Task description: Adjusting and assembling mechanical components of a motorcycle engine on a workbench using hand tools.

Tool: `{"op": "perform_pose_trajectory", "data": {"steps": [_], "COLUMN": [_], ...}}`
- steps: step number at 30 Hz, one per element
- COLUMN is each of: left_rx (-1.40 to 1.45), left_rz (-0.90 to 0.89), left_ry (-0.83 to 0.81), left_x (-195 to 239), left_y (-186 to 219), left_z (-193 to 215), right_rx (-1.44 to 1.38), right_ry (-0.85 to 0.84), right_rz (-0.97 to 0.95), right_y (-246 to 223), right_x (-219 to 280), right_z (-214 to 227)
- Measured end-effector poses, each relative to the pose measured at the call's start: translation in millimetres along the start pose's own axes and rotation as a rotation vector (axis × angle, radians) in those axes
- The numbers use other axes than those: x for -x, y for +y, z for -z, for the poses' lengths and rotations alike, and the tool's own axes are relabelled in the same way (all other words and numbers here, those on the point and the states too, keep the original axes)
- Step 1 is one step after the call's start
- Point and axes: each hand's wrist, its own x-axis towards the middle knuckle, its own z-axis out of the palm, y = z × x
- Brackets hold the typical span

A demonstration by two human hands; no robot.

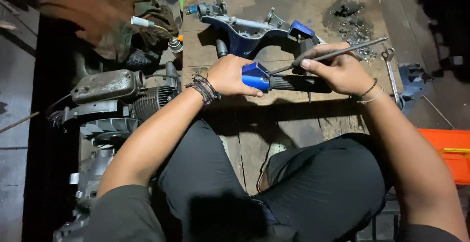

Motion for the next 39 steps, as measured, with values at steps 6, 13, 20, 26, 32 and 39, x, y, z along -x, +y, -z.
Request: {"op": "perform_pose_trajectory", "data": {"steps": [6,13,20,26,32,39], "left_rx": [0.004,-0.01,-0.003,-0.03,-0.036,-0.063], "left_rz": [0.001,-0.006,-0.02,0.016,0.061,0.113], "left_ry": [0.009,0.016,-0.011,-0.04,-0.043,-0.048], "left_x": [1.6,0.8,5.0,0.2,-3.4,0.5], "left_y": [0.9,-5.1,8.8,5.8,-2.9,4.7], "left_z": [1.0,-1.6,2.4,-0.3,-7.7,-6.4], "right_rx": [-0.005,-0.035,0.029,0.179,0.105,-0.025], "right_ry": [0.03,0.025,0.037,-0.034,-0.009,0.006], "right_rz": [0.031,0.007,0.022,-0.173,-0.073,0.074], "right_y": [-18.9,3.8,17.2,-10.9,-10.3,-18.0], "right_x": [0.1,2.2,-1.1,-3.4,-2.5,-3.2], "right_z": [-3.6,3.1,5.8,1.7,-0.3,-8.1]}}
